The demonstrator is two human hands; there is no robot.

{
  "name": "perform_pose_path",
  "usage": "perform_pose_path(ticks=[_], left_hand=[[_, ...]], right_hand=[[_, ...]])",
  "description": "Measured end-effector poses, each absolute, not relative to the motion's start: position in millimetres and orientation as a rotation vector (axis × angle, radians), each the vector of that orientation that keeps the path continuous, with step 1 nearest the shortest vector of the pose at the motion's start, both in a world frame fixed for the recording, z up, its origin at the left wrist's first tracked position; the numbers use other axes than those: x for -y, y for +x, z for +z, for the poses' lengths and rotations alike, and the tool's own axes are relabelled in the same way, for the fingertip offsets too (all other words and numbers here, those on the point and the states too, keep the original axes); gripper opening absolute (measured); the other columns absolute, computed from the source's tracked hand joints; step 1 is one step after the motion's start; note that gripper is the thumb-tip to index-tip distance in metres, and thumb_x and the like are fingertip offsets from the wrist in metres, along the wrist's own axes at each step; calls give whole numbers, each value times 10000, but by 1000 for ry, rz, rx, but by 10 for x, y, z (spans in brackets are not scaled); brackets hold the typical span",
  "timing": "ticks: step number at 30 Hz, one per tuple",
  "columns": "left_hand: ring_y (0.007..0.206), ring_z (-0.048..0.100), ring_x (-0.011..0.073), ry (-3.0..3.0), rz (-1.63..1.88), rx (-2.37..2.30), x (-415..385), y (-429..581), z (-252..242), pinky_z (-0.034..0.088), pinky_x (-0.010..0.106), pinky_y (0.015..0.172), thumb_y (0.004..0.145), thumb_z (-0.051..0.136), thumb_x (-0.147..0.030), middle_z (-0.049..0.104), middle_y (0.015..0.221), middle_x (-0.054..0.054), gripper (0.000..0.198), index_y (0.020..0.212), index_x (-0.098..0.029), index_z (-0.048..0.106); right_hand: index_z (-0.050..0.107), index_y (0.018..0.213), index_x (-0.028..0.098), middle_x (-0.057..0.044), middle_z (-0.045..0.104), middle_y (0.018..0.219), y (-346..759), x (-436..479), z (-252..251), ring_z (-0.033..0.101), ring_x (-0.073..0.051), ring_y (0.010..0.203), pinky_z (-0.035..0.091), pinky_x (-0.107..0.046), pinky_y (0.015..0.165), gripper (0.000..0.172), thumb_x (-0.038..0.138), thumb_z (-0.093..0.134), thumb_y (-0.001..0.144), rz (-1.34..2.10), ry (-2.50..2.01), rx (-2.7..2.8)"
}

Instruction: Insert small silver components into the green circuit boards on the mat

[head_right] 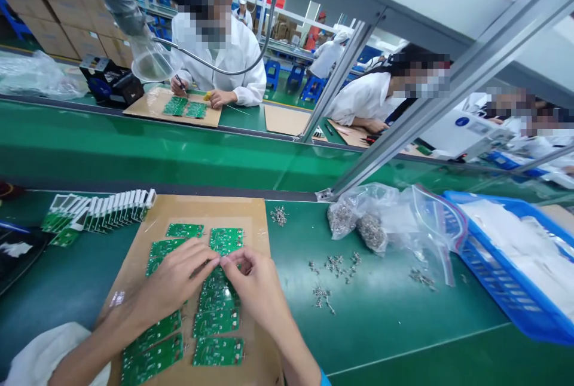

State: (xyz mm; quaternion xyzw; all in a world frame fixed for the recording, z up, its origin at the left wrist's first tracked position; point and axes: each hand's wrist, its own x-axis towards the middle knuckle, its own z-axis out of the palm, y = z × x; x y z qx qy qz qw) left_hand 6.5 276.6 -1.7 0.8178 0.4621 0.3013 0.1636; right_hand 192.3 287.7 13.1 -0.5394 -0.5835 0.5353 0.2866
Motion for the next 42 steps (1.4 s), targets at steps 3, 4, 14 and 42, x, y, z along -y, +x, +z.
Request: perform_pose_path(ticks=[3, 4, 14, 42], left_hand=[[833, 580, 187, 2539, 824, -1239, -2740, 61, -95, 481, 400, 902, 1036, 400, -182, 649, 831, 16, 297, 878, -193, 651], [830, 572, 192, 2598, 799, -1216, -2733, 63, -118, 480, 391, 867, 1030, 412, -172, 642, 825, 18, 288, 870, -192, 650], [1058, 545, 259, 2719, 460, -1329, -2733, -99, -148, 444, 436, 927, 884, 474, 12, 644, 1081, 60, 317, 1066, -183, 645], [1076, 530, 273, 2716, 243, -1561, -2664, -111, -206, 390, 391, 873, 798, 607, -37, 688, 1156, 33, 389, 1091, -260, 732]], right_hand=[[649, 716, 176, 9, 607, 656, 1987, -2923, 103, 493, -133, 607, 368, -256, 585, 321, 466, 648, 854, 1649, -1381, 1454], [639, 699, 176, 16, 599, 647, 2004, -2932, 91, 487, -126, 603, 364, -252, 588, 305, 443, 650, 846, 1689, -1365, 1442], [633, 662, 209, -25, 667, 643, 2091, -3047, 89, 598, -198, 642, 335, -274, 573, 187, 229, 558, 832, 1115, -1861, 1819], [601, 678, 207, -8, 620, 646, 1976, -3234, 60, 485, -145, 606, 227, -264, 559, 150, 193, 616, 826, 989, -2016, 2203]])
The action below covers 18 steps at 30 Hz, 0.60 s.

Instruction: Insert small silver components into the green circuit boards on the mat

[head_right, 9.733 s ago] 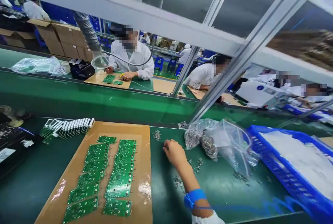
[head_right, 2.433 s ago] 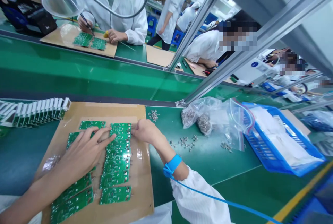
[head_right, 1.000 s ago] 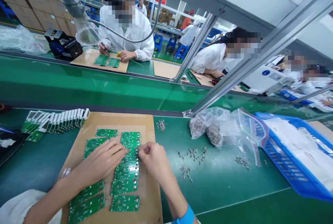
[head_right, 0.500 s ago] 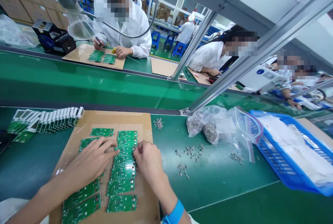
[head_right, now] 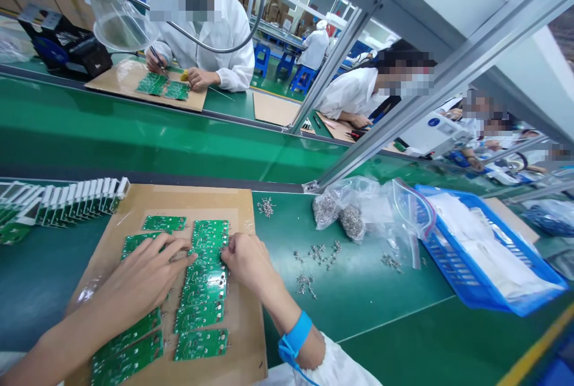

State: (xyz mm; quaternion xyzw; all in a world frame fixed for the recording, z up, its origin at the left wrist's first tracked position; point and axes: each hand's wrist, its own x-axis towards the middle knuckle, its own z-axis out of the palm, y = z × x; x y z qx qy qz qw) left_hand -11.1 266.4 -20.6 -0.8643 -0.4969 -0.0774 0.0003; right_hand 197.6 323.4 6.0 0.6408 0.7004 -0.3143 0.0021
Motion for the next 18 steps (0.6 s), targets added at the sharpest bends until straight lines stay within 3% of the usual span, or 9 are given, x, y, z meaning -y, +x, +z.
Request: perform_pose_path(ticks=[10, 18], left_hand=[[1047, 519, 272, -2710, -207, 1523, -2617, -134, -199, 370, 386, 859, 759, 662, -59, 698, 1115, 34, 482, 1196, -255, 714], [1070, 506, 268, -2745, -218, 1532, -2644, -137, -190, 353, 389, 905, 801, 645, -66, 683, 1176, 24, 413, 1164, -249, 717]], right_hand=[[587, 678, 202, -15, 631, 659, 1988, -3234, 75, 500, -145, 609, 241, -266, 560, 171, 203, 588, 848, -954, 1963, -2194], [600, 735, 189, -48, 661, 714, 1967, -3215, 70, 541, -161, 648, 234, -274, 555, 154, 201, 564, 884, -920, 1940, -2208]])
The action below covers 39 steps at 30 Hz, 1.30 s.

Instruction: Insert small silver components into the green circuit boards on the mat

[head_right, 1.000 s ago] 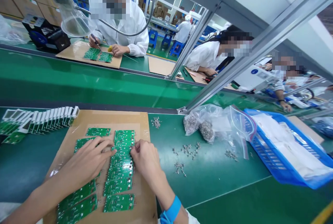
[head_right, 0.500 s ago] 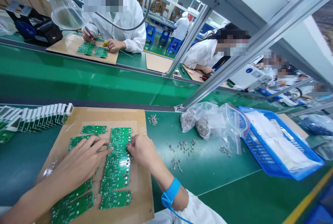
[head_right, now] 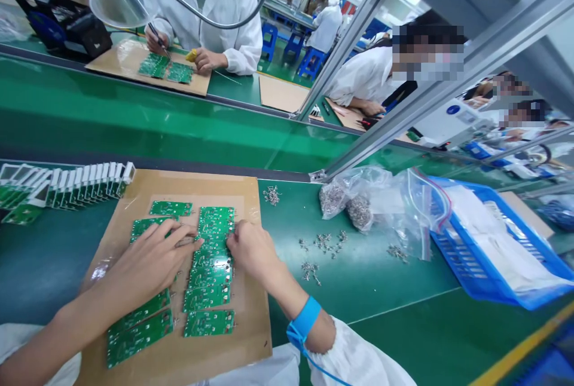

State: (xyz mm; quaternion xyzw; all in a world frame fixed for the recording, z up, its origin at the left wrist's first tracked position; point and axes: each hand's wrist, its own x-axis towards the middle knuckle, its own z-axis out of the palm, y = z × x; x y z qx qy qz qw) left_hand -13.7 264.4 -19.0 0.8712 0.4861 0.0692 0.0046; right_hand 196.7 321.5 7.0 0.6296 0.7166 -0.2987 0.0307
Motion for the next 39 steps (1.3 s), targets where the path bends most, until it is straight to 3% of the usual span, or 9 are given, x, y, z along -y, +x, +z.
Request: perform_pose_path(ticks=[8, 15, 18, 20, 22, 25, 31, 34, 39], left_hand=[[1064, 513, 261, 2691, 209, -1534, -2618, -114, -197, 367, 383, 886, 811, 641, -62, 681, 1168, 23, 408, 1172, -241, 707], [1073, 519, 276, 2681, 296, -1557, -2620, -132, -300, 390, 405, 891, 788, 566, -22, 696, 1148, 44, 460, 1161, -246, 718], [1099, 518, 265, 2658, 435, -1525, -2641, -154, -430, 394, 394, 921, 728, 551, 14, 699, 1157, 35, 496, 1104, -255, 732], [1101, 522, 260, 2641, 475, -1490, -2656, -169, -482, 397, 388, 929, 706, 568, 10, 697, 1159, 33, 493, 1091, -251, 733], [1107, 523, 260, 2633, 467, -1460, -2663, -184, -486, 399, 389, 935, 718, 599, -18, 693, 1162, 35, 479, 1121, -245, 724], [1134, 517, 263, 2632, 435, -1432, -2660, -196, -443, 399, 390, 952, 744, 635, -53, 684, 1179, 40, 467, 1166, -241, 708], [1113, 517, 262, 2591, 466, -1447, -2657, -191, -454, 401, 391, 951, 734, 634, -31, 689, 1145, 41, 441, 1112, -240, 721], [1105, 523, 257, 2608, 482, -1413, -2677, -215, -495, 407, 383, 944, 735, 622, -26, 686, 1141, 45, 458, 1128, -241, 717], [1105, 529, 249, 2605, 501, -1396, -2690, -232, -498, 402, 378, 946, 734, 608, -41, 682, 1148, 40, 463, 1133, -249, 717]], right_hand=[[581, 634, 196, -14, 680, 663, 2021, -3234, 80, 557, -133, 610, 282, -254, 543, 186, 144, 557, 810, -988, 1952, -2217], [679, 674, 199, -8, 694, 670, 2143, -3346, 124, 607, -148, 625, 352, -238, 552, 133, 192, 630, 797, -939, 1900, -2238], [738, 971, 163, -90, 723, 893, 2363, -3542, 132, 650, -214, 801, 435, -285, 695, 189, 224, 576, 896, -702, 2005, -2276], [635, 1281, 133, -168, 658, 1192, 2506, -3690, 95, 616, -265, 1043, 442, -349, 871, 360, 193, 518, 945, -533, 2058, -2330], [550, 1400, 155, -168, 560, 1365, 2619, -3802, 29, 530, -276, 1206, 397, -369, 998, 445, 170, 519, 956, -462, 2017, -2407], [640, 1288, 171, -134, 610, 1266, 2762, -3857, -54, 547, -258, 1160, 399, -348, 1007, 345, 161, 521, 965, -452, 1955, -2461], [661, 1127, 147, -89, 632, 1005, 3102, -3849, 31, 620, -202, 866, 480, -309, 811, 251, 302, 624, 933, -455, 2072, -2416], [685, 1131, 184, -61, 638, 987, 3193, -3896, 92, 628, -180, 814, 483, -297, 800, 262, 326, 650, 913, -488, 2055, -2420], [735, 1070, 179, -93, 654, 1065, 3112, -3945, 96, 640, -179, 830, 455, -295, 817, 209, 201, 574, 940, -403, 2107, -2399]])
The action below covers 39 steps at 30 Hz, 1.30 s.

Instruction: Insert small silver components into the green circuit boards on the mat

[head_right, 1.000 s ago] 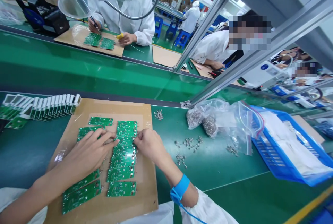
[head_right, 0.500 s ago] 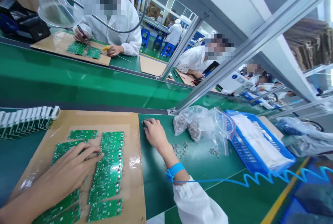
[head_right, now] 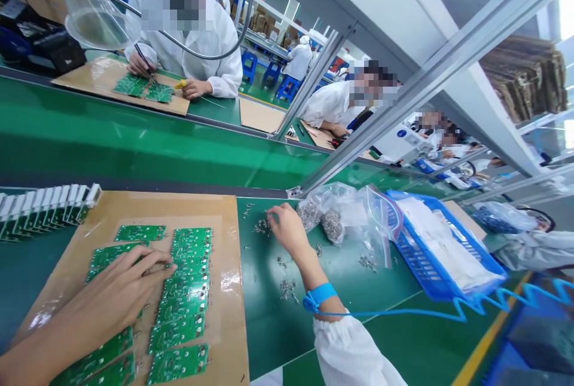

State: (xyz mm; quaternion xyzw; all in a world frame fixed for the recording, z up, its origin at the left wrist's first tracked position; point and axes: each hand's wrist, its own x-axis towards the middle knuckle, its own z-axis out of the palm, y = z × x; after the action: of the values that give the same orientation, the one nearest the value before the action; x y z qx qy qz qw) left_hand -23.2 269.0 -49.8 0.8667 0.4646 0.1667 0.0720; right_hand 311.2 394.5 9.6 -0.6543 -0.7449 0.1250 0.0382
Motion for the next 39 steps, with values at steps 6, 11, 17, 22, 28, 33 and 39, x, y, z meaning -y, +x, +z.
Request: perform_pose_path(ticks=[6, 11, 17, 22, 28, 33, 39], left_hand=[[1100, 528, 251, 2587, 556, -1411, -2671, -213, -509, 397, 384, 947, 746, 577, -24, 686, 1128, 48, 458, 1124, -239, 722], [1095, 522, 248, 2539, 587, -1405, -2662, -210, -491, 392, 384, 949, 766, 563, -22, 691, 1117, 36, 429, 1096, -243, 725], [1103, 517, 254, 2580, 507, -1410, -2670, -205, -443, 393, 404, 975, 780, 546, -9, 673, 1158, 44, 450, 1123, -249, 713], [1135, 509, 250, 2577, 432, -1405, -2660, -200, -375, 403, 407, 986, 820, 515, 4, 653, 1211, 55, 451, 1156, -234, 699], [1144, 492, 257, 2554, 384, -1392, -2656, -200, -326, 394, 414, 997, 828, 499, 7, 644, 1222, 57, 457, 1173, -222, 690], [1122, 484, 262, 2555, 385, -1374, -2667, -199, -308, 399, 414, 973, 848, 486, 0, 648, 1220, 57, 431, 1160, -214, 691], [1128, 472, 259, 2530, 403, -1362, -2664, -191, -297, 394, 413, 972, 862, 496, -6, 634, 1224, 52, 401, 1155, -207, 680]], right_hand=[[711, 1032, 180, -63, 714, 967, 2989, -3871, 108, 645, -183, 794, 427, -275, 739, 154, 165, 614, 913, 361, -2055, 2254], [706, 1084, 225, -13, 738, 958, 2875, -3535, 138, 655, -161, 776, 434, -250, 714, 166, 252, 633, 937, 587, -1917, 2385], [689, 933, 200, -59, 709, 980, 2649, -3339, 48, 649, -206, 834, 355, -270, 633, 100, 152, 606, 908, 546, -2020, 2460], [650, 845, 198, -26, 696, 842, 2556, -3262, 183, 627, -175, 770, 409, -259, 671, 123, 112, 561, 841, 844, -1882, 2288], [640, 780, 180, -4, 643, 738, 2337, -2962, 52, 549, -137, 635, 432, -247, 572, 89, 244, 591, 743, 1608, -1604, 1470], [643, 749, 170, 19, 620, 692, 2231, -2936, -110, 438, -92, 534, 331, -222, 494, 90, 223, 586, 704, 1800, -1607, 1289], [658, 710, 162, -11, 645, 712, 2317, -2986, -164, 549, -145, 666, 408, -259, 629, 124, 230, 562, 750, 1579, -1660, 1592]])
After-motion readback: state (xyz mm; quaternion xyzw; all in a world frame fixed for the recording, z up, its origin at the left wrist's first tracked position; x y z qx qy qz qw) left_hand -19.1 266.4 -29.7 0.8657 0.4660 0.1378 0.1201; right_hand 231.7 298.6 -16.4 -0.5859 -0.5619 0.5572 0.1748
